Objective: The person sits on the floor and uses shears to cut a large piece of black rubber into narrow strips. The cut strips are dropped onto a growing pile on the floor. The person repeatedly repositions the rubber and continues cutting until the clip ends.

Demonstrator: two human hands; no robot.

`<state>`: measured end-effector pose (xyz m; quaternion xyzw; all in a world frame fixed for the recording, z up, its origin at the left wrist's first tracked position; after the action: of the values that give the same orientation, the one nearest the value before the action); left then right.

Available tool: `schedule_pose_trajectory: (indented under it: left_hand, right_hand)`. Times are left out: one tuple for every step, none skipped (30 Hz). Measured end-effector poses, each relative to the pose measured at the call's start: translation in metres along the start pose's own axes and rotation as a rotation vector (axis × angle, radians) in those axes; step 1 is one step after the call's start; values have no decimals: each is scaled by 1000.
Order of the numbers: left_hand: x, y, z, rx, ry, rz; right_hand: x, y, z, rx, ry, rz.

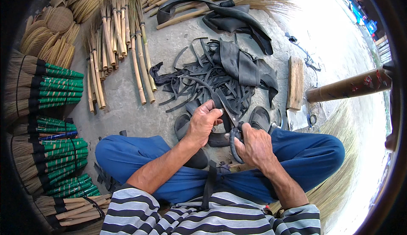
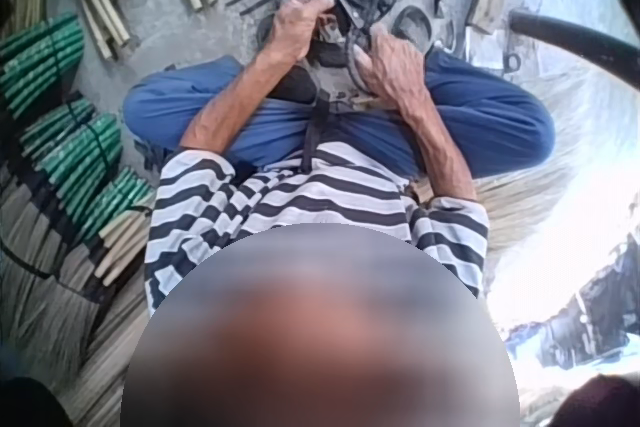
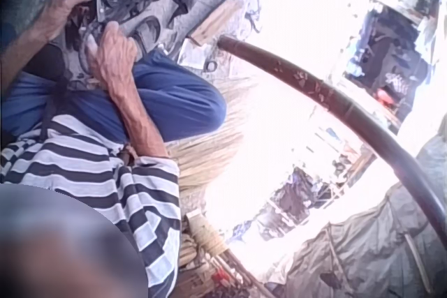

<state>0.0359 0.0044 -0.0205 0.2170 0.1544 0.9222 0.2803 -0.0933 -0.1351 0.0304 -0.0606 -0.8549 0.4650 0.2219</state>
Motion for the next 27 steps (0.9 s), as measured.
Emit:
schedule_pose_trajectory:
  left_hand:
    - [0, -1, -1, 4, -15, 4]
    - [-1, -1, -1, 13, -33, 6]
    - [-1, -3, -2, 44, -45, 36]
    - [-2, -4, -2, 82, -61, 62]
    - [-2, -5, -3, 122, -91, 93]
    - [-4, -6, 0, 138, -64, 87]
    - [-5, -7, 1, 156, -51, 86]
    - [-5, -8, 1, 169, -40, 134]
    - [-5, -7, 3, 150, -21, 83]
    - [-4, -5, 2, 125, -6, 80]
    - [-2, -2, 1, 104, 0, 77]
    - [1, 0, 0, 62, 15, 53]
    - [4, 4, -2, 24, 20, 30]
    - [6, 6, -2, -19, 13, 7]
    - [7, 7, -2, -17, 27, -2]
    - [7, 8, -2, -20, 29, -8]
    - [7, 7, -1, -21, 32, -4]
    - [7, 7, 0, -30, 29, -8]
    - [7, 6, 1, -37, 27, -3]
    - [7, 6, 2, -43, 26, 1]
    - [6, 5, 3, -43, 30, -1]
    - [6, 5, 4, -44, 35, -4]
    - [7, 5, 3, -47, 23, -4]
    - [7, 5, 3, -45, 25, -7]
    - [7, 5, 3, -46, 9, -7]
    - [6, 3, 2, -50, -11, 13]
    - [5, 3, 2, -7, -24, 15]
  right_hand:
    - [1, -1, 0, -15, -7, -3]
    - [1, -1, 0, -25, -14, -12]
    - [2, -1, 0, -25, -1, -39]
    - [2, -1, 0, -32, -9, -33]
    - [2, -1, 0, -28, 4, -45]
    - [2, 0, 1, -24, 14, -53]
    - [2, 0, 0, -20, -11, -27]
    - [1, -1, -1, -16, -41, 5]
    - [0, 0, -2, 7, -53, 19]
    - [0, -1, -2, 14, -71, 59]
    - [0, -1, -1, 40, -72, 81]
    - [0, -1, -1, 77, -67, 96]
    - [0, -2, -1, 57, -76, 133]
    - [0, -2, -1, 47, -80, 166]
    - [0, -3, -1, 38, -84, 198]
    - [-1, -2, -1, 35, -73, 187]
    - [-1, -2, -1, 33, -62, 175]
    - [-1, -1, -1, 32, -50, 154]
    - [-1, -1, -1, 23, -51, 145]
    - [-1, -1, -1, 16, -49, 127]
    - [-1, -1, -1, 9, -46, 109]
    - [0, -1, -1, 4, -46, 100]
    - [0, -1, -1, -1, -48, 91]
    - [1, -1, -2, -7, -50, 80]
    - [2, 0, -2, -12, -35, 56]
    - [2, 0, -2, -17, -19, 33]
    - [2, 0, -1, -12, 10, -8]
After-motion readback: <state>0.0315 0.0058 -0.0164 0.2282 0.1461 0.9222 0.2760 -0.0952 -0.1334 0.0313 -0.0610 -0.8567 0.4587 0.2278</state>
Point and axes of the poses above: each hand's wrist, its own x-axis away from the middle knuckle, its own y-axis out of the palm, z = x × y, the point moved 3 cm from there along -x, towards the middle knuckle, and after that the axes turned 8 degrees about y, right-handed, at the moved point
